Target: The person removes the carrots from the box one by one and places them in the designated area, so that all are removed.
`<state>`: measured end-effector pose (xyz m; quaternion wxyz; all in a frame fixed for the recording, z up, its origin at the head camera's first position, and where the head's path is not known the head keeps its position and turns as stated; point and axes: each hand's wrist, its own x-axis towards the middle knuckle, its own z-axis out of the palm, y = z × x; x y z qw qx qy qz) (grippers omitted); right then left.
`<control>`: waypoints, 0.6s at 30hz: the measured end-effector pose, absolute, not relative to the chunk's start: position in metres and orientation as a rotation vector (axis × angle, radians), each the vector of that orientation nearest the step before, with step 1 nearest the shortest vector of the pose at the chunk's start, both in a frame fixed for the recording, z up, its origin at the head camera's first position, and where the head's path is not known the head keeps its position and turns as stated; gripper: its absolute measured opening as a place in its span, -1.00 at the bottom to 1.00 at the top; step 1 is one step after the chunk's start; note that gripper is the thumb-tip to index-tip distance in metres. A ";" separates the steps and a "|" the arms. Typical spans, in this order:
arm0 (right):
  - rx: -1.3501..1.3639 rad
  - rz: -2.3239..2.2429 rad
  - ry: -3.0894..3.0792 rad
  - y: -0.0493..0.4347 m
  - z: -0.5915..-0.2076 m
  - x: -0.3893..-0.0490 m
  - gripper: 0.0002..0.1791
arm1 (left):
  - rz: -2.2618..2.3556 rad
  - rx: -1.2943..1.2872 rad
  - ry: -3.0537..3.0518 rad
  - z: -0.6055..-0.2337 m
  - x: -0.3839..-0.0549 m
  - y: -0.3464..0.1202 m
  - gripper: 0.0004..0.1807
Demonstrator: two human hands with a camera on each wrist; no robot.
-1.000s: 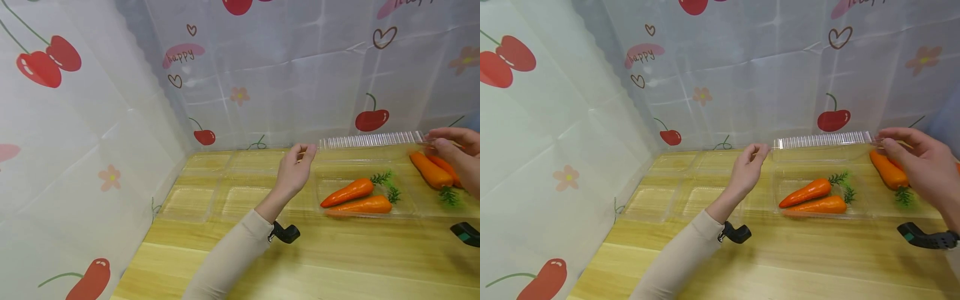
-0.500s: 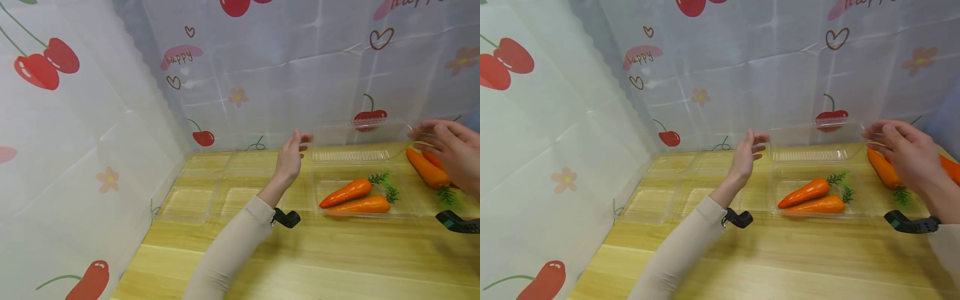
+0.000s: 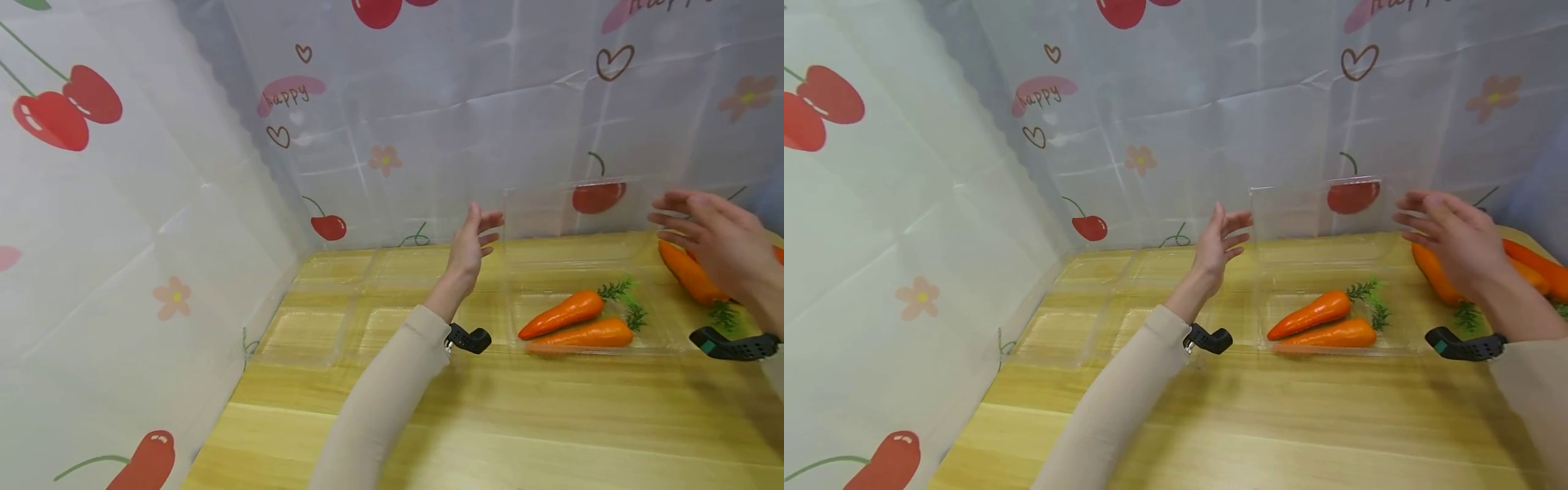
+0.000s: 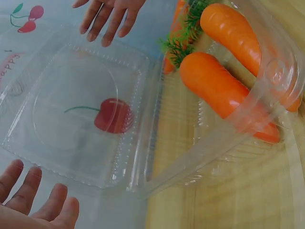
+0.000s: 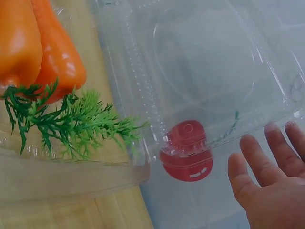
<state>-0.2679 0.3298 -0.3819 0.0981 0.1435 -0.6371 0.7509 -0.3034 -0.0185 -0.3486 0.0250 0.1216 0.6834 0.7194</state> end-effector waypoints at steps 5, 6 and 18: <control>0.393 2.250 -1.917 0.323 -0.377 -0.268 -0.58 | 2.184 0.354 2.126 -0.356 -0.311 -0.016 -0.26; 0.385 2.248 -1.937 0.323 -0.378 -0.269 -0.59 | 2.167 0.343 2.136 -0.357 -0.312 -0.016 -0.27; 0.212 2.055 -2.410 0.330 -0.384 -0.287 -0.24 | 2.108 0.134 2.115 -0.371 -0.318 -0.008 -0.38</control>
